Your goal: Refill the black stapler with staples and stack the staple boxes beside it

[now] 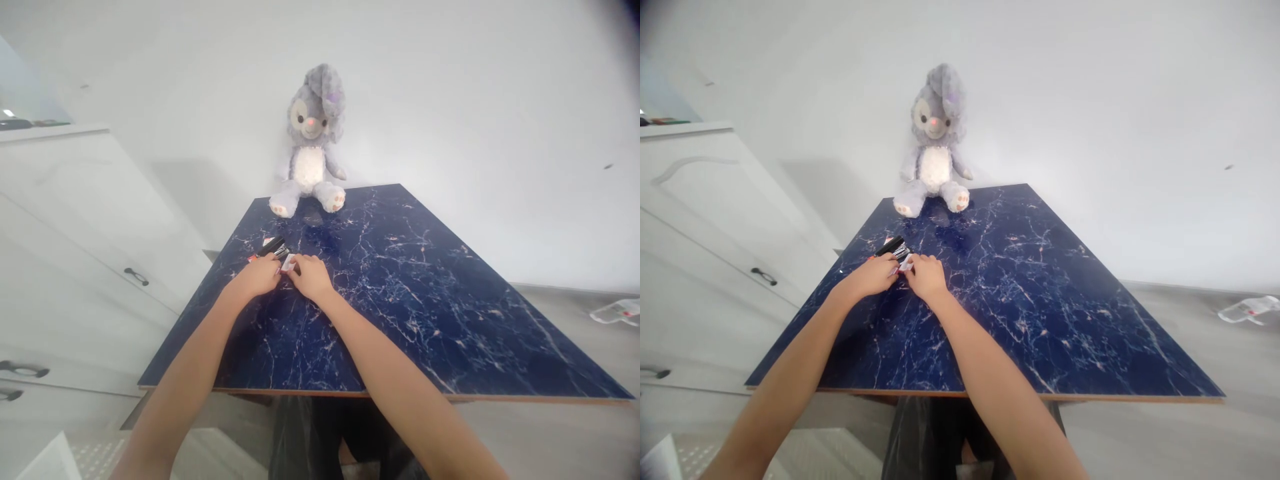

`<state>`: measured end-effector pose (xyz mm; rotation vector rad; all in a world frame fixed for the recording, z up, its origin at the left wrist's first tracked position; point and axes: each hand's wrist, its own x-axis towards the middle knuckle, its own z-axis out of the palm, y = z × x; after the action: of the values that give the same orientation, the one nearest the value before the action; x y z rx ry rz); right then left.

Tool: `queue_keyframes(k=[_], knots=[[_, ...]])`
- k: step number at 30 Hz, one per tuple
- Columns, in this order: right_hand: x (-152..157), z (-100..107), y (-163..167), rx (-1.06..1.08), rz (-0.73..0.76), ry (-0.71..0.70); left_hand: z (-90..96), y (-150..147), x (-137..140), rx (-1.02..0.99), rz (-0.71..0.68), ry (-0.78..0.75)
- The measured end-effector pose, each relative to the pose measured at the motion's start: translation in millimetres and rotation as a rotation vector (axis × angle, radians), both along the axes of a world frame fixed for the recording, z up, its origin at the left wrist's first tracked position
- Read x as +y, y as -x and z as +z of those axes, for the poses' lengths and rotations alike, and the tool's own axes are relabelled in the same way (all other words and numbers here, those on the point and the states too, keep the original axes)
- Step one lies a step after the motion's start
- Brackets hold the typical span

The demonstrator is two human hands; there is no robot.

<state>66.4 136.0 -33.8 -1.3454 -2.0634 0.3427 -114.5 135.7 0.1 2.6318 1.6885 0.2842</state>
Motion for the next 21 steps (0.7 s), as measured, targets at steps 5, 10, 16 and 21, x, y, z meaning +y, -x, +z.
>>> queue_keyframes(k=[5, 10, 16, 21], knots=[[6.8, 1.3, -6.9, -0.019, 0.096, 0.029, 15.2, 1.1, 1.9, 0.062, 0.078, -0.034], [3.9, -1.1, -10.6, -0.024, 0.138, -0.004, 8.1, 16.5, 19.5, -0.209, 0.173, -0.288], [-1.0, -0.2, -8.4, 0.102, 0.066, -0.023, -16.5, 39.4, 52.0, -0.446, 0.111, -0.011], [6.1, 9.9, -20.7, 0.346, -0.073, 0.028, -21.9, 36.1, 55.5, -0.525, 0.118, 0.022]])
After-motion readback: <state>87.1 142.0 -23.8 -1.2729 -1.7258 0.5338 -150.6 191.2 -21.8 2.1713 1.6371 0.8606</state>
